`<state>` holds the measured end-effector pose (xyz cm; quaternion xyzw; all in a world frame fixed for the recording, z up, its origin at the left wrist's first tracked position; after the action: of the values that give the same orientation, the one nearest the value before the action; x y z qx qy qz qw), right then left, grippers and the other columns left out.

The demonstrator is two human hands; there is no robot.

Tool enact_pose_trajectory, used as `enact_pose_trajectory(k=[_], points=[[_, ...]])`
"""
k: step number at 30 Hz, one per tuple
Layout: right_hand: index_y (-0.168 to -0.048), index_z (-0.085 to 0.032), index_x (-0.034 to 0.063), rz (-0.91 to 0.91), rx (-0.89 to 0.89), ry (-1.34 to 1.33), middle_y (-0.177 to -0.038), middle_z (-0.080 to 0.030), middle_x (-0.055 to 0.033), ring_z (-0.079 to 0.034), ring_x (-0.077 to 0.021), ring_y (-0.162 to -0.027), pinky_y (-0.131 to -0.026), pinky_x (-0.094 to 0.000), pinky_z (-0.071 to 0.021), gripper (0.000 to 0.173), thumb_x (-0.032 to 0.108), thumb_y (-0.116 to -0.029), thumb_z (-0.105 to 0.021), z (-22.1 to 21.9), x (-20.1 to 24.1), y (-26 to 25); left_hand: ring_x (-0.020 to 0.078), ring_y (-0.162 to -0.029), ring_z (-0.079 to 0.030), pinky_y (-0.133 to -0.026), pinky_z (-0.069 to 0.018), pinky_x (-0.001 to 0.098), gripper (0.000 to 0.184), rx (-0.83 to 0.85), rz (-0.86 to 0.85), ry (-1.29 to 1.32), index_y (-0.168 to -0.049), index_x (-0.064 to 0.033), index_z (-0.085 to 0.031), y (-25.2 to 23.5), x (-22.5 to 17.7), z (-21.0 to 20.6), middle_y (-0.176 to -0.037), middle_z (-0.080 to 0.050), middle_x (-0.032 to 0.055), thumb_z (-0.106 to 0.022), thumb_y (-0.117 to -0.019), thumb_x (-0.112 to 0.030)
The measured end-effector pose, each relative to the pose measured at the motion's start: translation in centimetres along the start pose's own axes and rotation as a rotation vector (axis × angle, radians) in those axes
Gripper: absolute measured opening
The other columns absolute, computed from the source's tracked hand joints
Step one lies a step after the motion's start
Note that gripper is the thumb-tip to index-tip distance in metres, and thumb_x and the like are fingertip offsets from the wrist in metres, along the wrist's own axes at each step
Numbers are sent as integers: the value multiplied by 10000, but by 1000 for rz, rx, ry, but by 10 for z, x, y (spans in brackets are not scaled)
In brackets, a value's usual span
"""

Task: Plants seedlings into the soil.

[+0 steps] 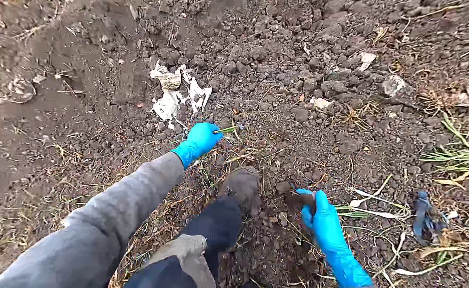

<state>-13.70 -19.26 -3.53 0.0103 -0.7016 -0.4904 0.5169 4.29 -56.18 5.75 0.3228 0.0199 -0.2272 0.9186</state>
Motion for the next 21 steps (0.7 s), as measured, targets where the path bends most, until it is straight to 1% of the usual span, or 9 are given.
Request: enact_pose_trajectory(k=[3,5,8,10,12,13,15,17,21], points=[[-1159,-702,107,-67,-57,-28,-502,-392,41,-328,-81,-375,-360,-255,-318,653,467,-1110,-160,8,56,18,299,-873,-691,-812,-526,574,314,116,-10,98,-976,-96,-773,-14,4,-61,-880,-724,123,-614,-1041,-359],[-1141,-659,94,79,-3,-41,-508,-406,43,-346,-67,-366,-359,-234,-335,588,382,-1110,-147,-1,141,26,278,-829,-672,-774,-515,542,312,139,-3,170,-917,-86,-751,-3,17,-81,-834,-701,109,-609,-1041,-335],[-1202,-624,69,477,432,-268,-599,-541,14,-500,-84,-428,-394,-245,-459,364,269,-1047,-361,-39,249,0,264,-859,-687,-803,-530,534,293,128,2,189,-980,-89,-766,-2,37,-56,-881,-723,106,-593,-1056,-312],[-1072,-598,65,683,508,-278,-675,-559,-23,-510,-117,-491,-419,-275,-430,314,263,-1073,-354,-83,284,-45,262,-835,-687,-771,-529,541,288,56,7,167,-958,-101,-767,-19,41,-17,-862,-720,99,-605,-1049,-320],[-936,-652,9,754,328,-102,-639,-603,-67,-544,-168,-435,-337,-335,-458,403,220,-1125,-365,-159,283,-99,274,-841,-690,-774,-530,554,272,-30,5,104,-951,-104,-768,-44,35,29,-865,-721,104,-616,-1033,-314],[-866,-654,118,493,233,202,-618,-581,-11,-550,-167,-464,-418,-378,-498,528,402,-1130,-296,-203,252,-116,285,-878,-694,-805,-529,560,257,-41,-5,67,-967,-96,-772,-56,30,43,-893,-727,113,-617,-1024,-294],[-840,-692,140,191,182,449,-600,-512,-26,-492,-203,-510,-504,-452,-427,734,681,-1044,-241,-252,153,-141,307,-917,-694,-818,-531,565,224,0,-37,-18,-920,-75,-753,-80,14,36,-914,-722,128,-623,-988,-243],[-977,-716,151,87,226,482,-565,-448,-35,-413,-197,-444,-423,-412,-368,780,746,-1011,-214,-243,110,-139,355,-968,-697,-800,-554,604,170,186,-29,-76,-901,-52,-732,-100,-5,-24,-967,-717,165,-657,-933,-201],[-1156,-709,186,138,186,216,-522,-408,43,-320,-90,-369,-345,-268,-334,666,554,-1090,-157,-170,170,-87,394,-1098,-679,-884,-550,632,245,442,-38,96,-1040,-27,-729,-80,-12,-162,-1128,-704,209,-610,-1019,-240]])
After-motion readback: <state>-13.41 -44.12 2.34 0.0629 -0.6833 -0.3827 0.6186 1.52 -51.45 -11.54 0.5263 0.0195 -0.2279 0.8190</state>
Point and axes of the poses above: each hand's wrist, its own y-axis away from the middle knuckle, its own z-axis out of the back of the hand, x = y × z, the point moved 10 cm from there along -y, towards the middle knuckle
